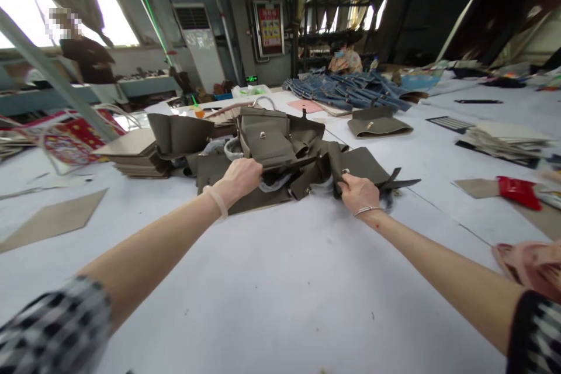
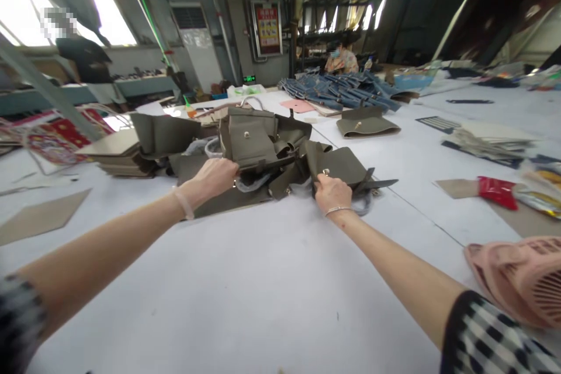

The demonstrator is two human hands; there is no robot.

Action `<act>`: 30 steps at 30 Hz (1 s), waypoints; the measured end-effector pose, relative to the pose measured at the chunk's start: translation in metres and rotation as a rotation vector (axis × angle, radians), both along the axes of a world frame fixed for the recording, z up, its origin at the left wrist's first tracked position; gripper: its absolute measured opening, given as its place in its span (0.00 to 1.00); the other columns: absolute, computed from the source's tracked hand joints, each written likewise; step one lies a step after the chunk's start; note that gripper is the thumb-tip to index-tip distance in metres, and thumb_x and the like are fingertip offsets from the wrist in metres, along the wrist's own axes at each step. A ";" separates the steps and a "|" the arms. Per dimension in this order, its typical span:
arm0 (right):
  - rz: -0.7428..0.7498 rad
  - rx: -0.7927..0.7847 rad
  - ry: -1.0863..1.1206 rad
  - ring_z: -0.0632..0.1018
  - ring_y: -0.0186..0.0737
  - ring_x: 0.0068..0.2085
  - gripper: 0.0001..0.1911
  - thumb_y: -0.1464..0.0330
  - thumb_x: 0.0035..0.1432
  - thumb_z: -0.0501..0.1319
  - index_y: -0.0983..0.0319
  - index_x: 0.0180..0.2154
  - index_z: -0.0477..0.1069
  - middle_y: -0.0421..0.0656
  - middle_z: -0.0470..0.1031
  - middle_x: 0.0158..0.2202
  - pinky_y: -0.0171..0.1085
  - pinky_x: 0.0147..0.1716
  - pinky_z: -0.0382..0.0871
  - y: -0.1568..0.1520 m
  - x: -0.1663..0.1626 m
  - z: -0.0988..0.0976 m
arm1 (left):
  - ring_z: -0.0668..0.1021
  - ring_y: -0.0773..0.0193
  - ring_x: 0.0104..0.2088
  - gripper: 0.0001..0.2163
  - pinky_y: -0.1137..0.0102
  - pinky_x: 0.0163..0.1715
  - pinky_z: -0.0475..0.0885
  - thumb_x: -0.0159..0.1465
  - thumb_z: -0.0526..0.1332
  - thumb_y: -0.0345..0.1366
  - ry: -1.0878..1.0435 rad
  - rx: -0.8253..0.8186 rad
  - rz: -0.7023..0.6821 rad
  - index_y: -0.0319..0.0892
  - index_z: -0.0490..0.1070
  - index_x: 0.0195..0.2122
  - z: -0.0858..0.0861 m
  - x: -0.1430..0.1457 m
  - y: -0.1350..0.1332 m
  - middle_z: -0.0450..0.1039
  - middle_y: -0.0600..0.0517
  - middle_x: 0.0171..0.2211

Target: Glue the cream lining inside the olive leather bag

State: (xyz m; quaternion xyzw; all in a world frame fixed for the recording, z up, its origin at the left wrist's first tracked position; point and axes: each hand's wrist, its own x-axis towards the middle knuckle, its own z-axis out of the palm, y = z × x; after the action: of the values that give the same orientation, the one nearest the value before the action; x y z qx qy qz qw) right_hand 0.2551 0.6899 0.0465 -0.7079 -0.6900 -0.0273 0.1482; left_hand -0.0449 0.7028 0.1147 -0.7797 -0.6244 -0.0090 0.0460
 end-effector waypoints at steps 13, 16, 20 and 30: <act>0.823 0.158 0.354 0.79 0.36 0.32 0.14 0.67 0.69 0.51 0.62 0.44 0.74 0.42 0.79 0.33 0.32 0.32 0.66 -0.191 -0.013 0.008 | 0.79 0.53 0.47 0.17 0.60 0.46 0.76 0.65 0.47 0.28 0.019 -0.261 -0.038 0.41 0.74 0.47 -0.036 -0.047 -0.303 0.77 0.44 0.49; 0.804 0.225 0.446 0.75 0.34 0.27 0.12 0.67 0.68 0.53 0.63 0.36 0.74 0.40 0.76 0.27 0.32 0.28 0.63 -0.219 -0.019 0.019 | 0.77 0.53 0.51 0.19 0.59 0.51 0.75 0.67 0.48 0.29 -0.042 -0.272 -0.015 0.39 0.71 0.55 -0.048 -0.048 -0.350 0.75 0.43 0.53; 0.606 0.319 0.563 0.67 0.32 0.21 0.14 0.63 0.63 0.58 0.62 0.27 0.70 0.36 0.66 0.19 0.32 0.23 0.58 -0.258 -0.020 0.054 | 0.68 0.45 0.62 0.26 0.44 0.61 0.61 0.65 0.55 0.30 -0.094 -0.139 0.041 0.43 0.60 0.65 -0.037 -0.046 -0.408 0.61 0.45 0.65; 0.547 0.094 1.212 0.77 0.38 0.34 0.17 0.56 0.52 0.69 0.59 0.41 0.80 0.40 0.80 0.34 0.31 0.34 0.72 -0.489 -0.008 0.121 | 0.71 0.46 0.59 0.38 0.54 0.59 0.64 0.62 0.54 0.62 -2.009 -0.590 0.234 0.42 0.56 0.66 -0.026 0.065 -0.582 0.62 0.38 0.64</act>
State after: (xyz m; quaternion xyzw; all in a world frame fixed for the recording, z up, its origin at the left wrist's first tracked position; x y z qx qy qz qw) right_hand 0.2471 0.2009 0.1673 -0.3901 -0.6374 0.3842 0.5421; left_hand 0.0198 0.1211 0.0885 -0.3289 -0.4245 -0.4943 -0.6835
